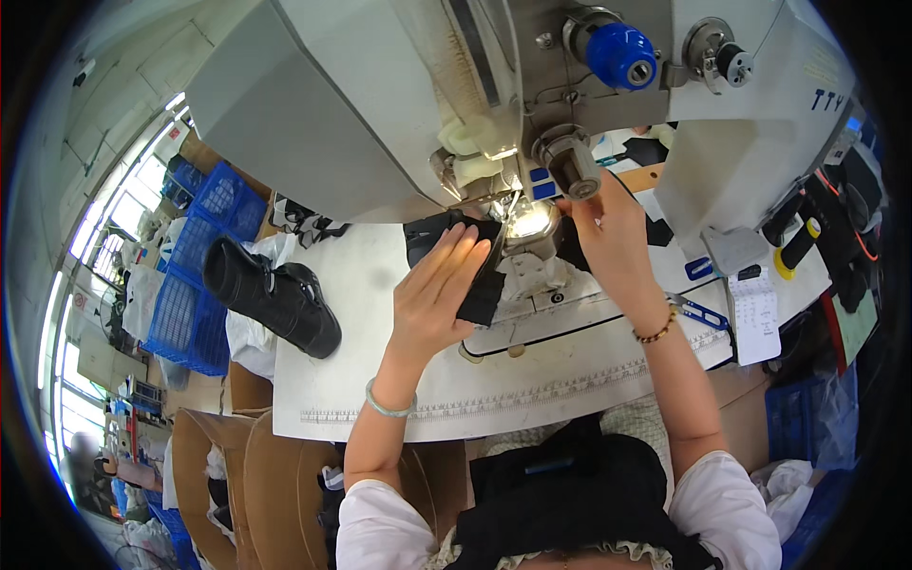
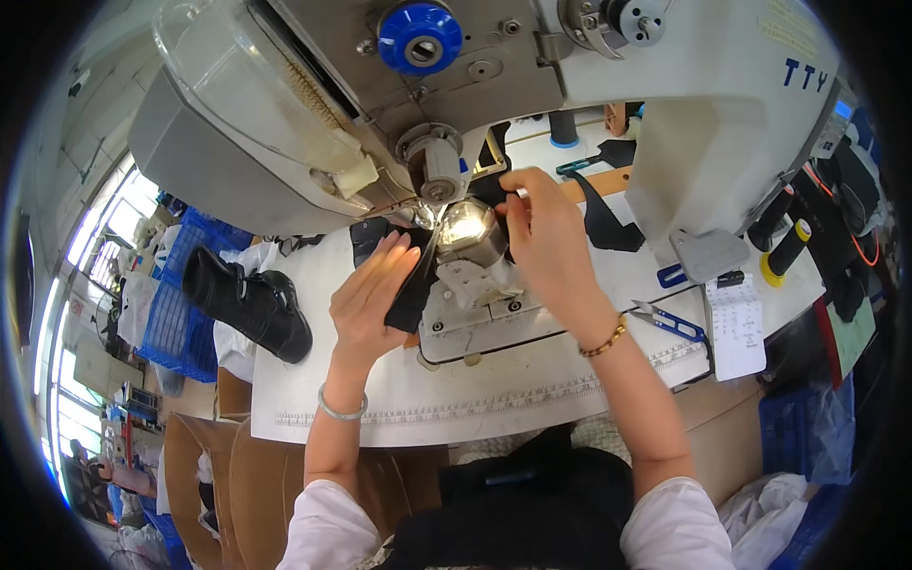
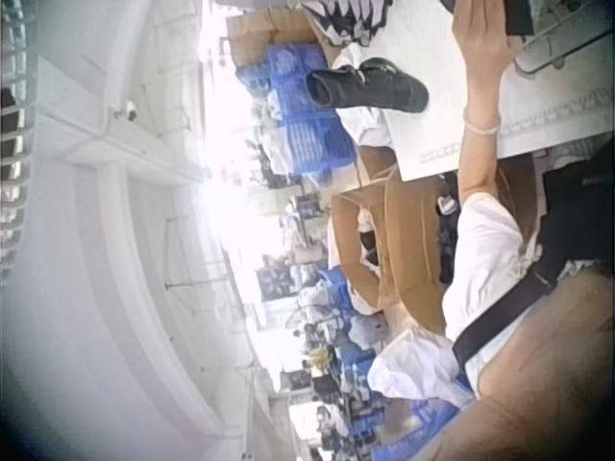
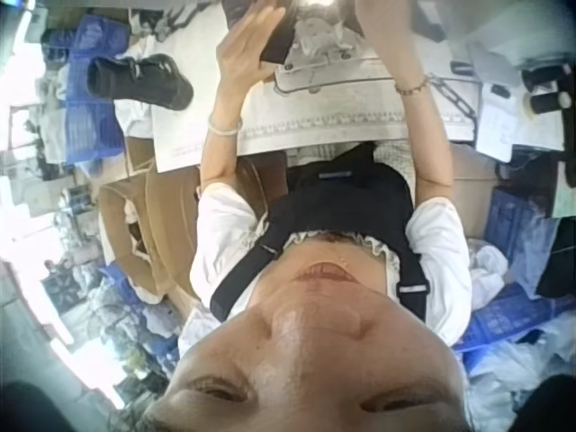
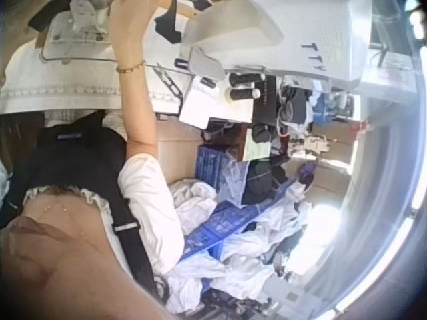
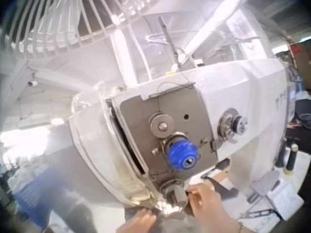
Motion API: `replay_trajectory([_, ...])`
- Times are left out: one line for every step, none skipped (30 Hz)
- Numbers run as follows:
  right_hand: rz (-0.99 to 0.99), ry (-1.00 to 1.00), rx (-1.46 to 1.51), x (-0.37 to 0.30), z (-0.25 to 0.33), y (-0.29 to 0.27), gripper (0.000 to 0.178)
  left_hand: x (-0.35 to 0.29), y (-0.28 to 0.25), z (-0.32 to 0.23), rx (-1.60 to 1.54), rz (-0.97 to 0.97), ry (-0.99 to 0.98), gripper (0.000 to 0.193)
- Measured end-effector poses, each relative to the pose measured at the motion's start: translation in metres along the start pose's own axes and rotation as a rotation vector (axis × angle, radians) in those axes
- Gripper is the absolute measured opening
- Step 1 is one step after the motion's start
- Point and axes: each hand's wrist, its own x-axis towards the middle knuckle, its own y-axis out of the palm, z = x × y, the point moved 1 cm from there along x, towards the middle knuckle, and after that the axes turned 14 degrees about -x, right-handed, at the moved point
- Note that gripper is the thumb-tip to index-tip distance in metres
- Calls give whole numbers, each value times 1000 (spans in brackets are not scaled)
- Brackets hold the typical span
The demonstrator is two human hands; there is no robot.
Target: The person aligns and sews sections of a boot upper using a sewing machine, guiding the leather pieces with their hands.
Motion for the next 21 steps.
replay_trajectory([-4, 2, 1, 3, -5, -1, 18, -1, -1, 2, -24, -16, 8, 57])
replay_trajectory([-25, -242, -172, 8, -8, -1, 22, -2, -2, 4, -46, -33, 16, 57])
replay_trajectory([-52, -482, -354, 13, -11, 0, 26, 0, -1, 5, -53, -32, 26, 57])
replay_trajectory([-28, -502, -333, 17, -16, 4, 28, 2, 0, 5, -51, -29, 34, 57])
replay_trajectory([-37, -499, -337, 22, -21, 6, 28, 3, 0, 5, -47, -27, 42, 58])
replay_trajectory([29, -509, -379, 27, -27, 9, 27, 6, 0, 4, -50, -27, 52, 58])
replay_trajectory([94, -519, -419, 30, -33, 12, 26, 9, 0, 1, -52, -20, 37, 49])
replay_trajectory([133, -522, -462, 29, -36, 14, 27, 12, 0, -1, -52, -12, 22, 39])
replay_trajectory([126, -526, -460, 30, -39, 16, 27, 11, -1, -2, -47, -13, 28, 39])
replay_trajectory([84, -653, -402, 29, -42, 17, 27, 9, -2, -2, -51, 8, 13, 49])
replay_trajectory([42, -779, -344, 29, -43, 17, 27, 10, -3, -1, -56, 28, -1, 58])
replay_trajectory([18, -776, -341, 27, -42, 18, 27, 10, -5, 0, -46, 43, 2, 59])
replay_trajectory([15, -781, -339, 25, -41, 17, 27, 12, -7, -2, -42, 40, 4, 59])
replay_trajectory([-5, -765, -309, 24, -38, 13, 26, 14, -9, -4, -49, 51, -5, 48])
replay_trajectory([-24, -749, -276, 23, -35, 12, 24, 16, -11, -5, -55, 62, -15, 38])
replay_trajectory([-26, -714, -287, 21, -33, 12, 23, 15, -12, -6, -51, 59, -13, 38])
replay_trajectory([-28, -719, -287, 19, -31, 12, 23, 14, -13, -7, -48, 76, -11, 37])
replay_trajectory([-38, -687, -282, 18, -28, 10, 23, 13, -14, -8, -47, 92, -5, 37])
replay_trajectory([-48, -655, -278, 18, -25, 8, 23, 13, -14, -9, -46, 87, 1, 37])
replay_trajectory([-29, -658, -286, 19, -21, 4, 24, 13, -15, -9, -30, 100, 3, 38])
replay_trajectory([-32, -662, -290, 19, -20, 4, 24, 11, -15, -9, -15, 115, 2, 38])
